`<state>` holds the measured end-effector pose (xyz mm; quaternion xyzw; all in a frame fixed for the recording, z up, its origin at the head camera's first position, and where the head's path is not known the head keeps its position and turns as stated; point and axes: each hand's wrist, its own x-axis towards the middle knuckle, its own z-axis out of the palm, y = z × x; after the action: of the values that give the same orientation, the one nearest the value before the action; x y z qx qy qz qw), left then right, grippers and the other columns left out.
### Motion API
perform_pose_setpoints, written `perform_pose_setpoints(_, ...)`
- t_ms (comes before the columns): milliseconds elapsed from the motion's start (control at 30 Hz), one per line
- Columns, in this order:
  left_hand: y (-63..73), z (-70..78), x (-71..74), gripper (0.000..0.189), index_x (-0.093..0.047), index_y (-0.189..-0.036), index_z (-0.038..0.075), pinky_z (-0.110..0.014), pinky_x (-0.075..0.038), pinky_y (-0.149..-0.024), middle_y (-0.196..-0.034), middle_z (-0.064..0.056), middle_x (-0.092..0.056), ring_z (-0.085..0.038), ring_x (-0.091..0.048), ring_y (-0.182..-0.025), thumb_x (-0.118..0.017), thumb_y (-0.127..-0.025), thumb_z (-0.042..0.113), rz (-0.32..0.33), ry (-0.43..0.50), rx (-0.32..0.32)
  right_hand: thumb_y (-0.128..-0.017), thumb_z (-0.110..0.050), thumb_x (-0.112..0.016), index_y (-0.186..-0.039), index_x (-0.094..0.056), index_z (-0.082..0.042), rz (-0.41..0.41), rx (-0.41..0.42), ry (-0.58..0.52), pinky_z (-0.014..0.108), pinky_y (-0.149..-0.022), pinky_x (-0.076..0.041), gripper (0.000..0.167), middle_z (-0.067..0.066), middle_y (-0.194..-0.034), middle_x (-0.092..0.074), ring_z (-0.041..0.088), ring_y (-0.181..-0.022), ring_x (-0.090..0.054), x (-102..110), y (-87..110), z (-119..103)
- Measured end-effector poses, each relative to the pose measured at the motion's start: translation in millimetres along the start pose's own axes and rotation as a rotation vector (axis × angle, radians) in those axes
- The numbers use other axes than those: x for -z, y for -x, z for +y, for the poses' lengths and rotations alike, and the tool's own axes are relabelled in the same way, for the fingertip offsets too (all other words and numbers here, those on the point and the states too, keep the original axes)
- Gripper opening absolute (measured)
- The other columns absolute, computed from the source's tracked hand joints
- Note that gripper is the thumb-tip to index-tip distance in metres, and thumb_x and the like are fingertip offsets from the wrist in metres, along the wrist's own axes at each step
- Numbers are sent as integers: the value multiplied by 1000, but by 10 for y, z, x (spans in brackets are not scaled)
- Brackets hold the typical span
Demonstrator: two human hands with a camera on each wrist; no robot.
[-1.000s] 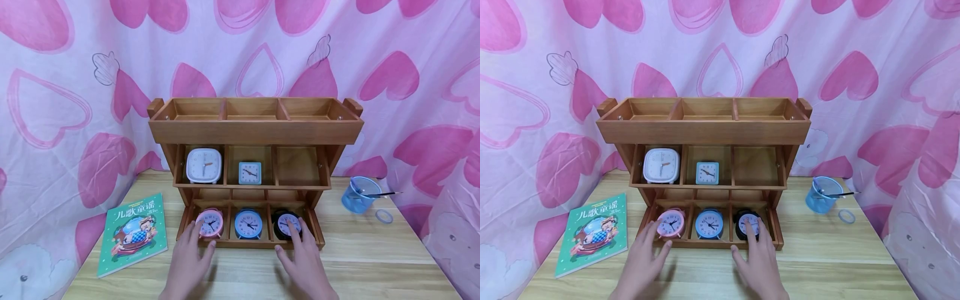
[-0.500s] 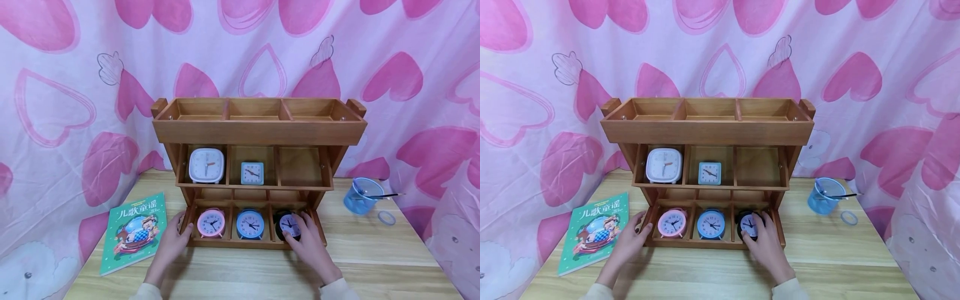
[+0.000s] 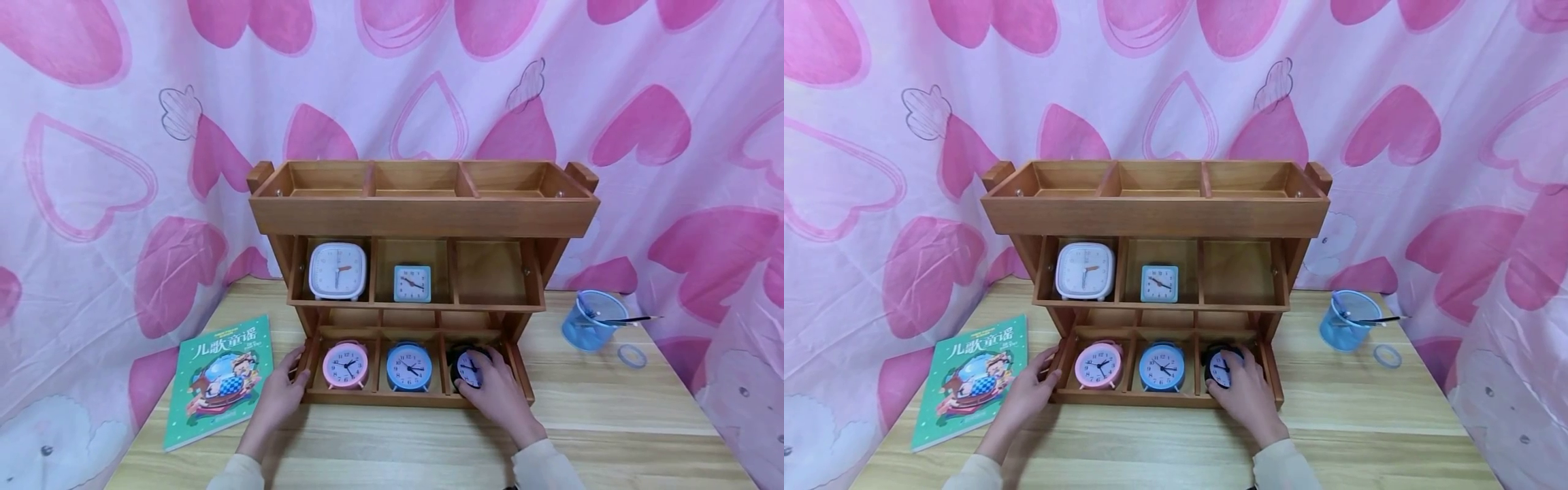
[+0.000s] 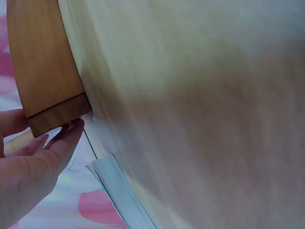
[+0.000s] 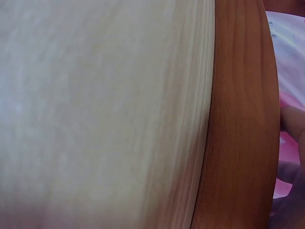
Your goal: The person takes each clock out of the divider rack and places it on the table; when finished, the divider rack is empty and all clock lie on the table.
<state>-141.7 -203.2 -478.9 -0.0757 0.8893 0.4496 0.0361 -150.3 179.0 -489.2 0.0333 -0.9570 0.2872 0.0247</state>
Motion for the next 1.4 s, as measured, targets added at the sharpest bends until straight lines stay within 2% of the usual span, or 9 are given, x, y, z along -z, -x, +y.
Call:
perform_pose_setpoints(233,-15,-47,-15,52,-32,-154,10,-57,-45,-103,-151,-29,-39,-47,-42,-135,-46,-104,12,0,39,40,-81,-30,-77,-132,-61,-6,55,16,15,62,-92,-49,58,28,-143,-45,44,-118,-53,-33,-9,6)
perform_pose_setpoints(500,-34,-60,-33,52,-35,-153,9,-58,-43,-104,-148,-31,-41,-48,-43,-135,-49,-103,11,11,53,27,-79,-26,-77,-127,-65,-5,131,33,-29,58,-91,-51,53,28,-136,-51,40,-114,-57,-2,5,-23)
perform_pose_setpoints(733,-20,-37,-32,51,-36,-152,8,-57,-46,-103,-147,-31,-43,-47,-46,-133,-48,-103,10,18,50,30,-74,-22,-81,-122,-67,-6,253,100,-53,58,-87,-53,52,27,-133,-53,42,-113,-56,255,94,-105)
perform_pose_setpoints(867,-17,-45,-20,51,-37,-153,10,-57,-44,-104,-148,-30,-42,-47,-44,-134,-49,-103,11,19,45,30,-76,-23,-79,-124,-65,-8,260,73,-48,61,-86,-52,52,27,-138,-48,44,-114,-54,449,225,-89)
perform_pose_setpoints(1033,-17,-65,5,52,-37,-153,12,-58,-43,-105,-150,-28,-41,-46,-42,-136,-50,-103,12,6,40,37,-75,-20,-80,-123,-65,-7,336,35,-34,64,-83,-51,52,25,-137,-48,44,-111,-55,649,387,62)
perform_pose_setpoints(1200,-23,-60,33,51,-37,-153,12,-57,-44,-104,-149,-28,-41,-46,-42,-135,-49,-103,12,3,47,33,-74,-16,-80,-121,-65,-4,445,12,-31,67,-81,-48,51,25,-132,-50,47,-109,-53,799,414,339)
perform_pose_setpoints(1300,-27,-62,30,51,-37,-153,11,-56,-45,-104,-149,-29,-42,-46,-43,-135,-49,-103,12,2,49,29,-73,-16,-79,-120,-64,-1,472,-4,-10,67,-82,-45,51,28,-130,-50,50,-110,-52,849,387,556)
perform_pose_setpoints(1400,-32,-67,15,51,-37,-153,11,-55,-46,-103,-149,-28,-42,-46,-44,-135,-50,-103,12,-3,49,38,-74,-17,-79,-119,-64,1,458,-23,22,67,-82,-44,51,31,-127,-50,51,-108,-51,861,358,768)
